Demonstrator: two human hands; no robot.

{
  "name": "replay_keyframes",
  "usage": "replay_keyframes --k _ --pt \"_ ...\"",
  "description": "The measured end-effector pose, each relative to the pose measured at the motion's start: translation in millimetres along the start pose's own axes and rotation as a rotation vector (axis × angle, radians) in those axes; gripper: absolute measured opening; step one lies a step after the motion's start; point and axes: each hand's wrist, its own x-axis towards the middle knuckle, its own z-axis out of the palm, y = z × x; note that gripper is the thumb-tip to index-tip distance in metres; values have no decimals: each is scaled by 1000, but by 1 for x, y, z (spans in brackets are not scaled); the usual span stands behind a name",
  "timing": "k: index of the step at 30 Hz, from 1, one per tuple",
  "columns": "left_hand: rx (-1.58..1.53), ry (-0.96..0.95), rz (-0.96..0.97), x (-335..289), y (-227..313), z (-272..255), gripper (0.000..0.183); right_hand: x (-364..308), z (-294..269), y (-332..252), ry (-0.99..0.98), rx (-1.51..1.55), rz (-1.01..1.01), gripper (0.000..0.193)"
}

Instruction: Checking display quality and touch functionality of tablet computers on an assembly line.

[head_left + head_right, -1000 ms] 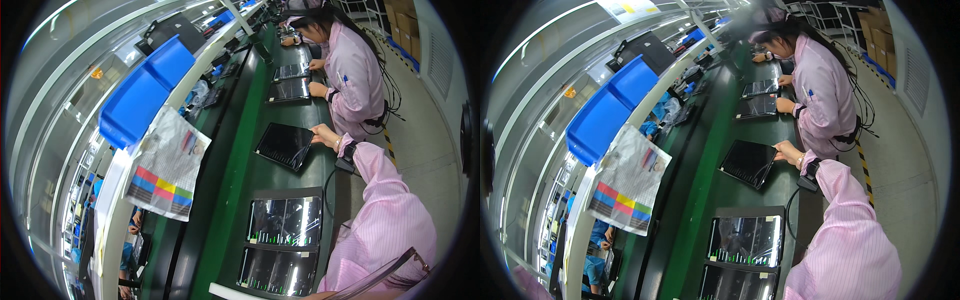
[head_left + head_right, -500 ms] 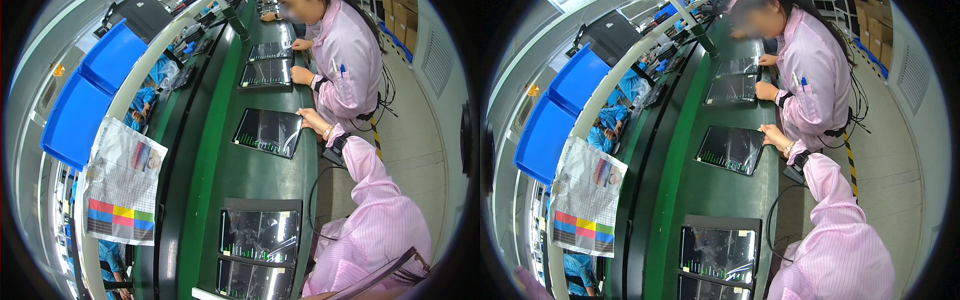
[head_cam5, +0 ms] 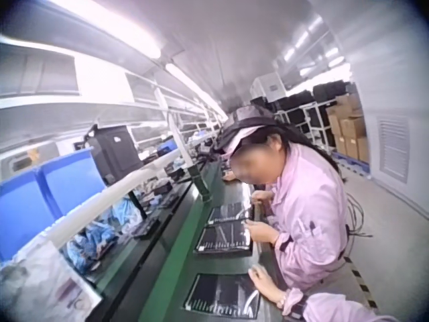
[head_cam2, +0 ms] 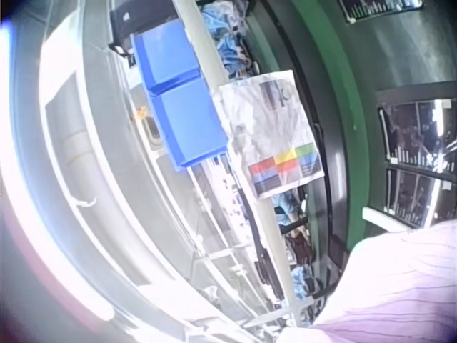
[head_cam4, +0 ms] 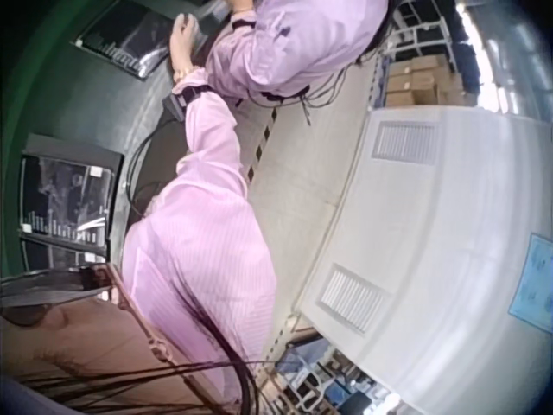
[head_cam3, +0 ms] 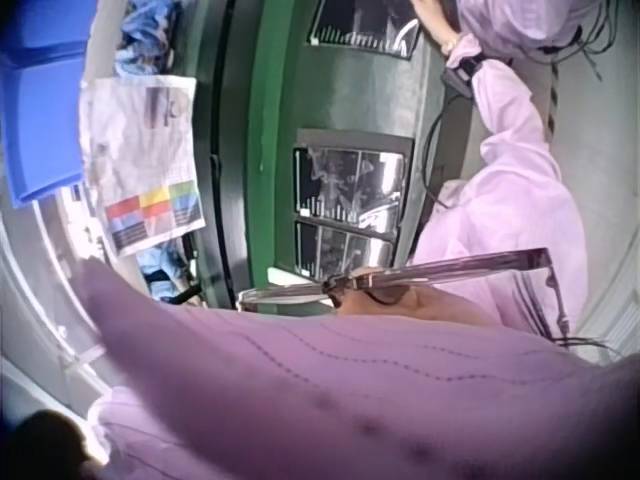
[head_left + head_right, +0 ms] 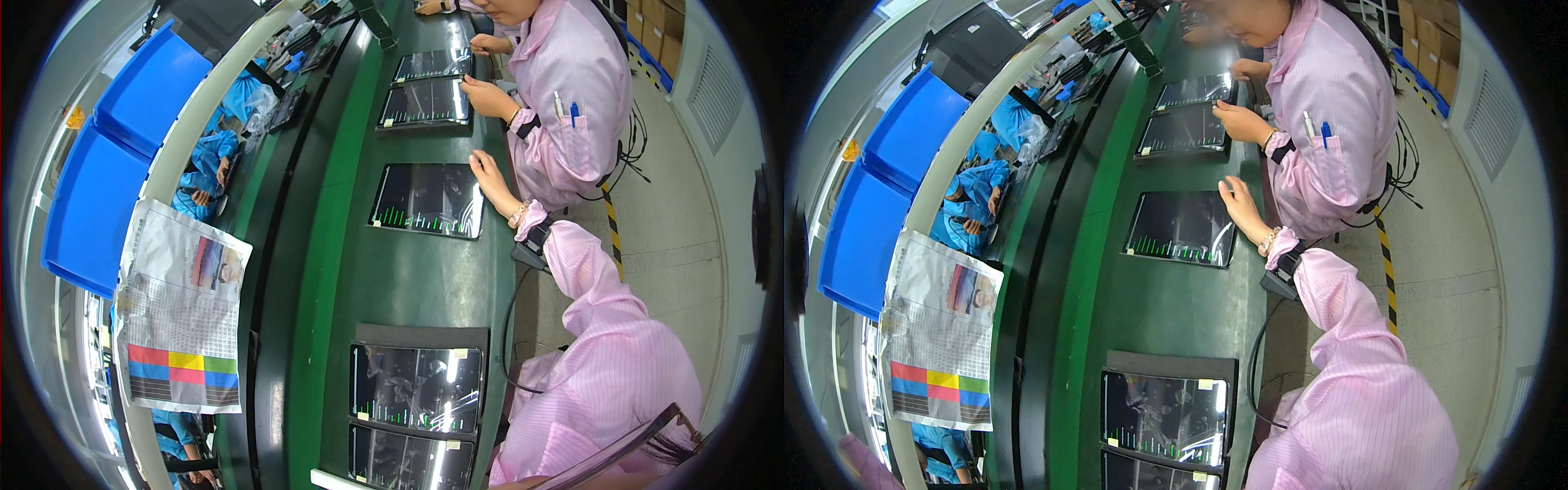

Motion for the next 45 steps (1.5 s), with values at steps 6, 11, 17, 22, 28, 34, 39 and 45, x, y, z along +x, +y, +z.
replay_keyframes --k 6,11,17,22,28,34,39,45 --pt "-55 19 -17 -13 -6 -7 44 5 0 -6 102 -43 -147 49" --pt "-84 43 -39 -16 -7 -9 45 -59 -2 -36 -19 -453 -600 26" --pt "-105 52 -47 -24 -5 -18 46 -97 0 -64 -232 -687 -830 32" --pt "-130 76 -62 -32 -6 -25 47 -98 2 -58 -267 -701 -822 37" --pt "-149 122 -137 -73 -17 -42 48 -105 5 -58 -357 -609 -794 34" --pt "-146 204 -264 -143 -34 -70 49 -155 -17 -84 -469 -548 -918 29" --pt "-161 258 -327 -187 -45 -80 51 -201 -26 -72 -607 -455 -776 24" --pt "-222 284 -351 -209 -50 -73 52 -215 -28 -72 -559 -502 -775 26"
